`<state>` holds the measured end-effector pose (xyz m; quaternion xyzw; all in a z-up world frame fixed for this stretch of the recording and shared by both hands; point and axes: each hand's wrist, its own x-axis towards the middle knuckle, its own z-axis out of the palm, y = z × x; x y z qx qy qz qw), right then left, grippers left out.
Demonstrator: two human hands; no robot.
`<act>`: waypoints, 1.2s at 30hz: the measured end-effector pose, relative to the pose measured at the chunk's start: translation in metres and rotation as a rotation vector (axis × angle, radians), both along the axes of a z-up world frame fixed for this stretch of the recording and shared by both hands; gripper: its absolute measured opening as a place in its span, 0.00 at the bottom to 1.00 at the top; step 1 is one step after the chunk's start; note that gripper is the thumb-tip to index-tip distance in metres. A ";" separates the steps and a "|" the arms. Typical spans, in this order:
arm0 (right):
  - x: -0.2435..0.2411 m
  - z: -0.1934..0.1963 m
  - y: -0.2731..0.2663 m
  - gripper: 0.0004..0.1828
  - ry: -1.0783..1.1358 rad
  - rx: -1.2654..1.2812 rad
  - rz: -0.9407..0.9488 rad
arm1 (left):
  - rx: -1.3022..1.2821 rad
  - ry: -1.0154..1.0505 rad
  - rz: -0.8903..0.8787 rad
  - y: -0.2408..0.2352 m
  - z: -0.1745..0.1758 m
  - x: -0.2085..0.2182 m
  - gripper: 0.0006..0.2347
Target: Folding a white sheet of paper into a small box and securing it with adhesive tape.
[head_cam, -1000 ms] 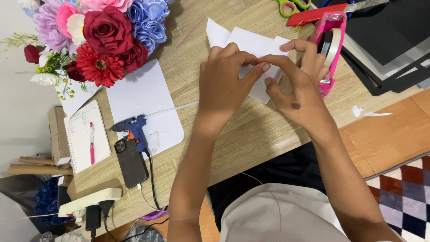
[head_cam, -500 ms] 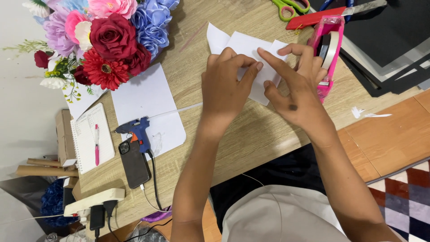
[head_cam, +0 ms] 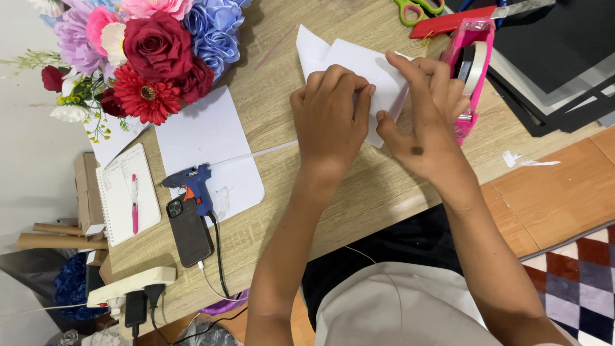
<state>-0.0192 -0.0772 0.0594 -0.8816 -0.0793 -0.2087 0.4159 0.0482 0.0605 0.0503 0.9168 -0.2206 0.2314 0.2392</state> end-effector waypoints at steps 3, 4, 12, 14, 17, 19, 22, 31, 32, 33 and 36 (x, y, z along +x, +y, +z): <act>0.001 -0.002 0.004 0.30 0.025 0.003 -0.037 | 0.008 0.008 0.013 0.000 -0.001 0.000 0.09; 0.002 -0.003 0.004 0.30 0.023 0.002 -0.035 | 0.007 0.007 0.016 -0.001 -0.001 0.000 0.09; 0.003 -0.015 0.009 0.23 -0.037 0.049 -0.091 | 0.045 0.025 0.029 -0.003 0.003 -0.001 0.08; 0.002 -0.013 0.011 0.22 -0.041 0.068 -0.082 | 0.057 0.041 0.052 -0.005 0.008 -0.003 0.07; 0.002 -0.015 0.012 0.20 -0.062 0.092 -0.078 | 0.073 0.026 0.084 -0.009 0.012 -0.006 0.06; 0.004 -0.020 0.013 0.21 -0.080 0.095 -0.082 | 0.073 -0.005 0.095 -0.010 0.018 -0.008 0.05; 0.006 -0.030 0.019 0.18 -0.147 0.180 -0.082 | 0.141 0.011 0.158 -0.010 0.026 -0.010 0.27; 0.015 -0.075 0.024 0.42 -0.075 0.616 0.013 | -0.137 0.405 -0.088 0.016 0.008 -0.011 0.20; 0.014 -0.075 0.026 0.45 -0.069 0.615 0.000 | -0.222 0.385 -0.131 0.017 0.000 -0.010 0.20; 0.013 -0.074 0.028 0.49 -0.063 0.613 -0.012 | -0.307 0.364 -0.175 0.017 -0.008 -0.008 0.21; 0.015 -0.075 0.021 0.48 -0.076 0.623 0.014 | -0.253 0.330 -0.138 0.011 -0.008 -0.004 0.17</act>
